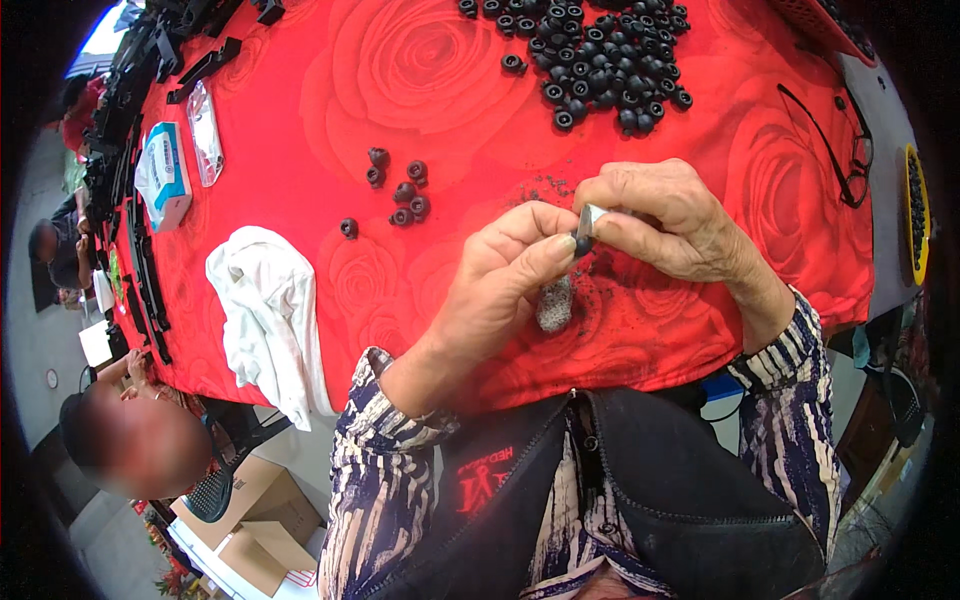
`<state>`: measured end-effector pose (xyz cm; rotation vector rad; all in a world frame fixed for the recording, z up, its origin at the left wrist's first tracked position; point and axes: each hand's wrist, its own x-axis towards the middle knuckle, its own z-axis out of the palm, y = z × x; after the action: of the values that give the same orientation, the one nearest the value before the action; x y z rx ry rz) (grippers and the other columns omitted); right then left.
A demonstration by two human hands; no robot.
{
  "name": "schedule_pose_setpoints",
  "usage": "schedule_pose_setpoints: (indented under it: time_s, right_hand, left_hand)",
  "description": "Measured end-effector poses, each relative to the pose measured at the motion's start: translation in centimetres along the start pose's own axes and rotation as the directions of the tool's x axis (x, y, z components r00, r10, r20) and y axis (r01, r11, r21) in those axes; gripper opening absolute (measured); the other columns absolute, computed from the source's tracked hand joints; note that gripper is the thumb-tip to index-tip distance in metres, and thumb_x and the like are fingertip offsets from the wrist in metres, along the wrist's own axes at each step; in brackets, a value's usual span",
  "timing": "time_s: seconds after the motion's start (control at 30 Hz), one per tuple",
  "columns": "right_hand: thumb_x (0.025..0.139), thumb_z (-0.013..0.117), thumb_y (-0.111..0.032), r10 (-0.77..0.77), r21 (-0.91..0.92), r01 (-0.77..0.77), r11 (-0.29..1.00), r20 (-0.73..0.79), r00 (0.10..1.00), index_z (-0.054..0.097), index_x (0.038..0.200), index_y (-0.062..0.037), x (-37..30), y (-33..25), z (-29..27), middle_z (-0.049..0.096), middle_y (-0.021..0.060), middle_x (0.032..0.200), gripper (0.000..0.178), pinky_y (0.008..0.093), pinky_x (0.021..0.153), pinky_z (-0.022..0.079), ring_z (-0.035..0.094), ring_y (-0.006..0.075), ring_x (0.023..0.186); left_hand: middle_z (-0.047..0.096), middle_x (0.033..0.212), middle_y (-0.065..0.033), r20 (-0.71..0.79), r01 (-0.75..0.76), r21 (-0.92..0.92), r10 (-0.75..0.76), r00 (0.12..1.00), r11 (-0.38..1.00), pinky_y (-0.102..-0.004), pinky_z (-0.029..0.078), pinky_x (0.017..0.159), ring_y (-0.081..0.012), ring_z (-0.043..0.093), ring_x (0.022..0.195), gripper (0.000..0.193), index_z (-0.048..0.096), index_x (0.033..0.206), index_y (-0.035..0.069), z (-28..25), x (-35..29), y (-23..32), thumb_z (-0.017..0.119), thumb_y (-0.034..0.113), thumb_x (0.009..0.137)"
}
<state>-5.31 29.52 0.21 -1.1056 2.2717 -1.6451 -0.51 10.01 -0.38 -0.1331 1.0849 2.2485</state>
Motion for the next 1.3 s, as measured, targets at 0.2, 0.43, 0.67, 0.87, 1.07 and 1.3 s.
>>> schedule_pose_setpoints:
  time_s: [0.2, 0.43, 0.67, 0.87, 1.07, 1.3]
  right_hand:
    - [0.082, 0.060, -0.009, 0.032, -0.011, -0.032, 0.999, 0.015, 0.999, 0.059, 0.085, 0.0002, 0.0, -0.2, -0.2, 0.058, 0.0122, 0.070, 0.010, 0.0316, 0.056, 0.047, 0.060, 0.0256, 0.065]
    - [0.073, 0.065, -0.010, -0.125, -0.039, 0.134, 0.990, 0.176, 0.976, 0.058, 0.078, -0.0041, -0.5, -0.1, 0.9, 0.056, 0.0072, 0.066, 0.010, 0.0331, 0.051, 0.042, 0.055, 0.0239, 0.055]
    - [0.084, 0.059, -0.008, 0.121, 0.074, -0.115, 0.991, -0.082, 0.989, 0.058, 0.089, 0.0012, -0.3, -1.0, 0.0, 0.057, 0.0086, 0.067, 0.011, 0.0278, 0.053, 0.043, 0.056, 0.0146, 0.059]
    - [0.084, 0.059, -0.009, 0.130, 0.023, -0.129, 0.991, -0.098, 0.987, 0.058, 0.089, 0.0008, 0.2, -1.2, 0.2, 0.058, 0.0093, 0.067, 0.011, 0.0284, 0.053, 0.044, 0.058, 0.0179, 0.059]
    - [0.084, 0.059, -0.011, 0.139, 0.036, -0.138, 0.990, -0.049, 0.989, 0.058, 0.088, -0.0001, 0.0, -0.9, 0.2, 0.058, 0.0096, 0.066, 0.011, 0.0295, 0.054, 0.045, 0.059, 0.0195, 0.059]
    - [0.084, 0.059, -0.009, 0.088, -0.004, -0.088, 0.996, -0.026, 0.996, 0.057, 0.089, 0.0012, -0.2, -0.3, 0.2, 0.052, 0.0059, 0.064, 0.011, 0.0268, 0.049, 0.037, 0.050, 0.0143, 0.053]
  left_hand:
    - [0.054, 0.083, 0.0031, 0.015, 0.034, -0.034, -0.033, 0.999, 0.999, -0.0168, 0.036, 0.064, -0.0014, 0.045, 0.072, 0.020, 0.054, 0.103, 0.001, 0.0, 0.0, -0.1, 0.055, 0.015, 0.090]
    - [0.050, 0.078, 0.0029, 0.098, -0.052, -0.262, 0.080, 0.992, 0.964, -0.0191, 0.036, 0.058, -0.0046, 0.040, 0.064, 0.022, 0.054, 0.101, -0.001, -3.1, 0.7, 0.8, 0.056, 0.018, 0.090]
    - [0.052, 0.081, -0.0006, 0.022, -0.011, -0.176, 0.015, 1.000, 0.984, -0.0188, 0.036, 0.062, -0.0058, 0.042, 0.069, 0.022, 0.054, 0.103, -0.002, -0.9, 0.4, 0.6, 0.054, 0.015, 0.090]
    - [0.054, 0.084, -0.0013, 0.051, -0.035, -0.103, 0.041, 0.998, 0.994, -0.0183, 0.038, 0.064, -0.0059, 0.046, 0.073, 0.021, 0.053, 0.105, -0.002, -0.6, 0.4, 0.5, 0.054, 0.013, 0.090]
    - [0.055, 0.086, -0.0007, 0.062, -0.054, -0.117, 0.061, 0.996, 0.992, -0.0179, 0.039, 0.065, -0.0050, 0.047, 0.073, 0.020, 0.053, 0.106, -0.001, -0.7, 0.4, 0.0, 0.055, 0.010, 0.089]
    - [0.056, 0.087, 0.0002, 0.040, -0.040, -0.094, 0.044, 0.998, 0.995, -0.0179, 0.040, 0.065, -0.0038, 0.048, 0.073, 0.020, 0.053, 0.106, -0.001, -0.5, 0.1, 0.0, 0.054, 0.011, 0.090]
